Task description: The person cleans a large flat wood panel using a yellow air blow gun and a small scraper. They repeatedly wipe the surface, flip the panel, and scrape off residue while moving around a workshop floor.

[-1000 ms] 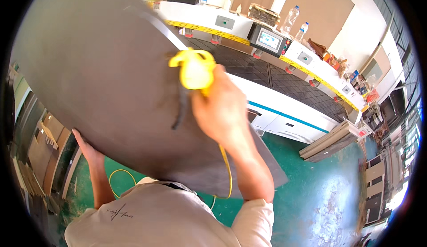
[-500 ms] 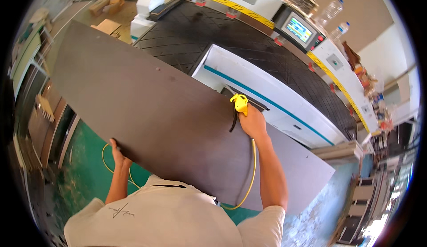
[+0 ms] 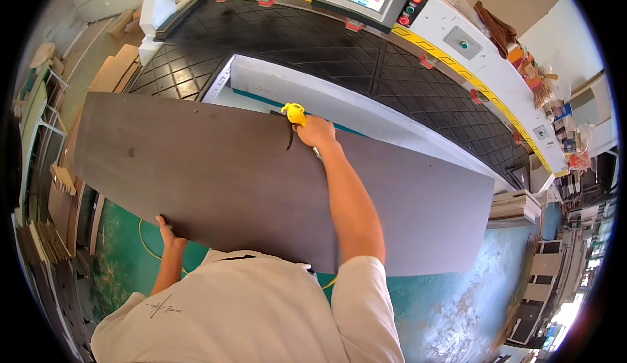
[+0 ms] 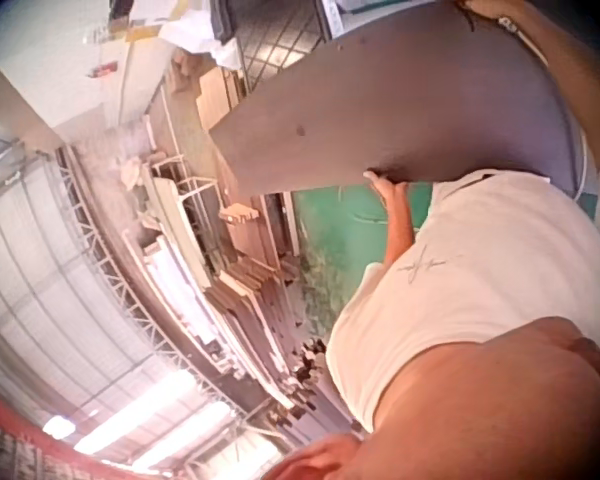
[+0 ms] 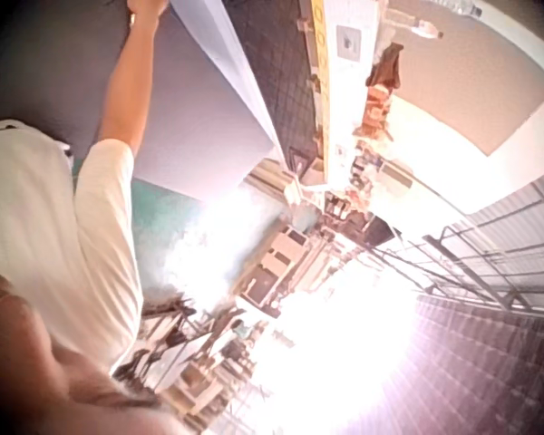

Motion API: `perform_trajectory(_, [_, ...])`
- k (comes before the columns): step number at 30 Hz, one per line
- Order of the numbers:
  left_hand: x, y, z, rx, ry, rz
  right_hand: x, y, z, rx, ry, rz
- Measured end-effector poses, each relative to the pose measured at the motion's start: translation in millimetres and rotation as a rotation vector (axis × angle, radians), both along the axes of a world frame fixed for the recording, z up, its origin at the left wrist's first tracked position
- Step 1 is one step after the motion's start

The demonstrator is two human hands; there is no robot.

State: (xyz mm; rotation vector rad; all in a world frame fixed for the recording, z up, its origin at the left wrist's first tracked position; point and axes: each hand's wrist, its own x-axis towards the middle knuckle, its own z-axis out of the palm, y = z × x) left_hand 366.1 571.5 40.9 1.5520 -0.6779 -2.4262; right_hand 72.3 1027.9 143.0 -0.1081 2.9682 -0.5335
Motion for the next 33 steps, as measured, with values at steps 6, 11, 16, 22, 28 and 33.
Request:
perform_trajectory(6, [-29,40,-13,0.021,0.045,-0.021,-71,45,-37,-0.022,-0.269,0.060])
perform_trajectory(11, [-72,76,-19,-0.003,0.027,0.011,-115,74,-68,0.003,-0.292,0.027])
perform_trajectory(16, [-95,99,-19,-0.010,0.053,0.011,-142,100,-93,0.004,-0.339,0.008])
perform_trajectory(22, [-124,140,3,-0.069,-0.131,-0.047,-140,134,-101,-0.108,-0.280,-0.034])
perform_trajectory(28, [-157,185,1,-0.099,-0.213,-0.054,-121,197,-106,-0.636,-0.207,-0.319])
perform_trajectory(33, [-190,228,-4,-0.048,-0.149,-0.114,-78,252,-68,-2.347,-0.176,-0.669])
